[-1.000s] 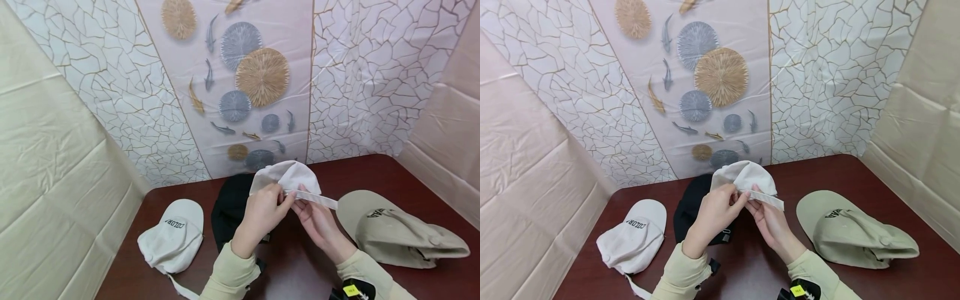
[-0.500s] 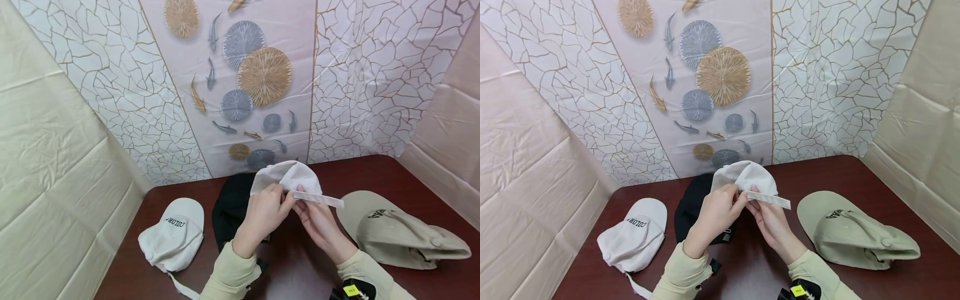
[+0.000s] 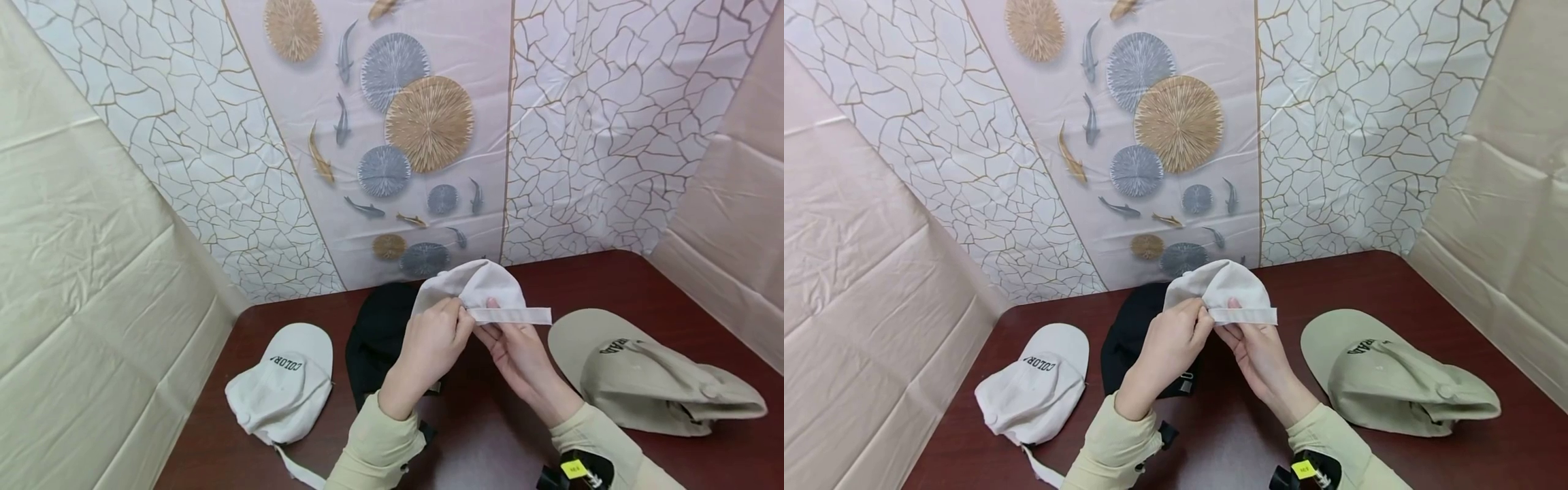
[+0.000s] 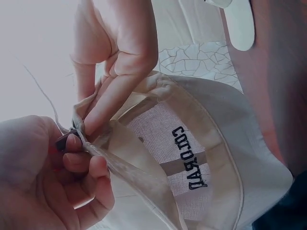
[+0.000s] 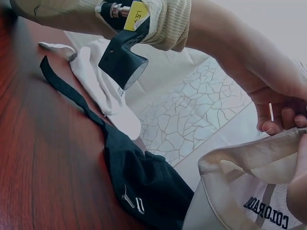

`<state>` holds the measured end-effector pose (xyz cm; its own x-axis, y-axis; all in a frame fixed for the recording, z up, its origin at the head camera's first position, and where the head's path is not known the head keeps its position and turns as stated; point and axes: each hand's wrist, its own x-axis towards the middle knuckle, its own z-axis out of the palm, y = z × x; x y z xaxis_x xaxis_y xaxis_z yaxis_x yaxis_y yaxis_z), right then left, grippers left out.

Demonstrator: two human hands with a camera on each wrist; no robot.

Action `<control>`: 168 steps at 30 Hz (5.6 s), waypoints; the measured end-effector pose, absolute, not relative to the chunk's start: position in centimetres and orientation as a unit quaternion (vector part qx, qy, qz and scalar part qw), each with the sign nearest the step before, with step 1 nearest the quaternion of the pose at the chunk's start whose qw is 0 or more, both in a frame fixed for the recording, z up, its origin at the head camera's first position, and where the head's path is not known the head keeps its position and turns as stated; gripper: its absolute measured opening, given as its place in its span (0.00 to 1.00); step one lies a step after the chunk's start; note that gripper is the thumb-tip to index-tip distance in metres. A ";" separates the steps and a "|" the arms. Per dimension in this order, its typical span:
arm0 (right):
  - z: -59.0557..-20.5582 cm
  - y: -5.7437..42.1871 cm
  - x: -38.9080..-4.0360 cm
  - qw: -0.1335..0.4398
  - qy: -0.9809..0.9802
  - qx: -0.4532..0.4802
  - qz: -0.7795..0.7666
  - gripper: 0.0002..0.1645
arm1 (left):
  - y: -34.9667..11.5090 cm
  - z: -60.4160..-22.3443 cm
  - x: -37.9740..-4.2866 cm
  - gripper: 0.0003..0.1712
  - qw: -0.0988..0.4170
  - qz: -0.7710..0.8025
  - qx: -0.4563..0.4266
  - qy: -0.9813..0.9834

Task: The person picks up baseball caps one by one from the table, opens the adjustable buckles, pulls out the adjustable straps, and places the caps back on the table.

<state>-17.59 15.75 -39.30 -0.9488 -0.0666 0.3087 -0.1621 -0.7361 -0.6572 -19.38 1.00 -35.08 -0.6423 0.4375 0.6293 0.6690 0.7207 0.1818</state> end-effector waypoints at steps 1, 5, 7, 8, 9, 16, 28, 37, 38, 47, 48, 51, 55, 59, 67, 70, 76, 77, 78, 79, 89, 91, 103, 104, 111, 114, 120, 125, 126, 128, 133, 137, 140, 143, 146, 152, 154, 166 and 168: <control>-39.3 15.8 -17.6 0.027 -0.363 0.159 0.918 0.16 | 1.0 -35.1 -19.4 0.14 0.286 -0.204 -0.315 -0.882; -39.0 16.0 -17.6 0.044 -0.395 0.161 0.903 0.15 | 1.0 -35.2 -19.6 0.15 0.286 -0.216 -0.329 -0.874; -38.8 16.2 -17.6 0.061 -0.439 0.157 0.883 0.13 | 1.0 -35.4 -19.8 0.16 0.280 -0.226 -0.339 -0.869; -38.6 16.4 -17.6 0.065 -0.459 0.157 0.872 0.13 | 1.0 -35.4 -19.9 0.17 0.277 -0.232 -0.343 -0.867; -38.5 16.5 -17.6 0.066 -0.478 0.156 0.862 0.12 | 0.9 -35.4 -20.0 0.17 0.276 -0.238 -0.346 -0.865; -37.8 17.7 -17.9 0.029 -0.502 0.170 0.847 0.11 | 0.7 -34.9 -20.5 0.14 0.294 -0.263 -0.373 -0.840; -37.8 18.2 -17.5 0.015 -0.483 0.106 0.869 0.09 | -0.3 -35.5 -20.6 0.11 0.375 -0.123 -0.407 -0.823; -37.6 17.9 -17.4 0.007 -0.461 0.090 0.883 0.10 | 0.6 -35.8 -20.3 0.03 0.435 -0.097 -0.405 -0.798; -37.6 17.9 -17.4 0.007 -0.455 0.087 0.886 0.10 | 0.6 -35.9 -20.3 0.03 0.435 -0.095 -0.405 -0.798; -37.3 18.2 -17.1 0.006 -0.442 0.082 0.893 0.11 | 0.3 -36.6 -19.8 0.03 0.413 -0.094 -0.394 -0.816; -37.3 18.2 -17.1 0.006 -0.444 0.082 0.892 0.11 | 0.3 -36.6 -19.8 0.02 0.410 -0.097 -0.392 -0.818; -37.5 18.3 -16.9 0.003 -0.447 0.086 0.890 0.11 | 0.3 -36.7 -19.6 0.03 0.402 -0.108 -0.384 -0.824; -37.8 18.1 -16.8 -0.005 -0.462 0.096 0.882 0.11 | 0.5 -36.3 -19.6 0.05 0.417 -0.118 -0.373 -0.820; -38.0 17.8 -16.7 -0.007 -0.469 0.104 0.877 0.11 | 0.9 -35.5 -19.6 0.03 0.451 -0.105 -0.376 -0.802; -37.8 18.0 -16.8 0.002 -0.451 0.097 0.887 0.11 | 0.8 -35.6 -19.4 0.03 0.449 -0.084 -0.386 -0.802; -37.7 18.2 -16.8 0.009 -0.446 0.098 0.890 0.13 | 0.6 -36.0 -19.4 0.03 0.432 -0.091 -0.380 -0.813; -37.8 18.3 -16.8 0.003 -0.452 0.104 0.886 0.12 | 0.2 -36.2 -19.5 0.03 0.411 -0.105 -0.375 -0.824; -37.8 18.2 -16.8 -0.001 -0.454 0.106 0.884 0.12 | 0.1 -36.1 -19.4 0.03 0.413 -0.107 -0.376 -0.822; -37.8 18.1 -16.8 -0.005 -0.455 0.108 0.884 0.12 | 0.1 -36.0 -19.4 0.04 0.417 -0.106 -0.377 -0.820; -37.9 18.0 -16.9 -0.008 -0.457 0.109 0.883 0.12 | 0.1 -35.9 -19.4 0.04 0.422 -0.105 -0.379 -0.817; -38.2 17.5 -16.9 -0.009 -0.448 0.104 0.888 0.14 | 0.3 -35.4 -19.4 0.06 0.464 -0.065 -0.399 -0.789; -38.3 17.6 -16.9 -0.009 -0.448 0.103 0.888 0.14 | 0.3 -35.5 -19.3 0.04 0.461 -0.062 -0.399 -0.790; -38.5 18.8 -16.7 -0.009 -0.430 0.106 0.896 0.15 | 0.2 -36.7 -19.0 0.03 0.418 -0.072 -0.397 -0.814; -38.4 18.8 -16.6 -0.009 -0.432 0.104 0.896 0.14 | 0.3 -36.8 -19.0 0.03 0.421 -0.071 -0.396 -0.813; -38.6 18.9 -16.4 -0.016 -0.441 0.110 0.891 0.14 | 0.6 -36.5 -18.9 0.01 0.443 -0.074 -0.391 -0.804; -38.8 18.7 -16.3 -0.020 -0.446 0.119 0.887 0.15 | 0.8 -36.1 -18.7 0.04 0.449 -0.081 -0.395 -0.797; -39.0 18.3 -16.3 -0.015 -0.454 0.117 0.883 0.15 | 1.2 -35.8 -18.5 0.03 0.453 -0.069 -0.399 -0.794; -39.2 18.5 -16.3 0.002 -0.447 0.093 0.890 0.15 | 0.7 -36.6 -18.4 0.02 0.418 -0.068 -0.394 -0.816; -39.2 18.6 -16.4 0.003 -0.446 0.090 0.891 0.15 | 0.5 -36.8 -18.4 0.02 0.412 -0.069 -0.394 -0.819; -39.2 18.8 -16.4 0.002 -0.445 0.087 0.891 0.15 | 0.3 -37.1 -18.5 0.02 0.406 -0.070 -0.391 -0.823; -39.1 18.9 -16.6 -0.005 -0.447 0.091 0.890 0.14 | 0.0 -37.3 -18.7 0.04 0.412 -0.081 -0.389 -0.820; -39.1 18.7 -16.5 -0.010 -0.452 0.102 0.886 0.14 | 0.3 -36.9 -18.8 0.04 0.419 -0.089 -0.391 -0.815; -39.2 18.4 -16.4 -0.020 -0.460 0.112 0.881 0.14 | 0.8 -36.4 -18.8 0.05 0.435 -0.077 -0.391 -0.808; -39.4 18.1 -16.4 -0.025 -0.461 0.118 0.879 0.15 | 1.2 -36.0 -18.8 0.05 0.450 -0.064 -0.394 -0.799; -39.4 18.0 -16.4 -0.020 -0.459 0.121 0.880 0.15 | 1.4 -35.8 -18.7 0.04 0.458 -0.058 -0.397 -0.794; -39.3 18.4 -16.4 -0.014 -0.446 0.111 0.888 0.15 | 1.1 -36.1 -18.5 0.04 0.444 -0.051 -0.392 -0.804; -39.2 18.8 -16.4 -0.009 -0.433 0.110 0.894 0.16 | 0.9 -36.5 -18.5 0.05 0.433 -0.049 -0.390 -0.811; -38.8 20.5 -16.4 0.003 -0.384 0.130 0.914 0.15 | -0.8 -38.2 -18.9 0.06 0.421 -0.060 -0.384 -0.819; -38.8 20.6 -16.4 0.001 -0.382 0.129 0.915 0.15 | -0.9 -38.3 -19.0 0.06 0.426 -0.065 -0.385 -0.816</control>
<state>-16.36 20.56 -38.77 -0.9666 -0.0962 0.2374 -0.1011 -0.7082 -0.6988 -18.99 -0.86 -38.27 -0.3400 0.5740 0.7450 0.6841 0.6945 -0.2229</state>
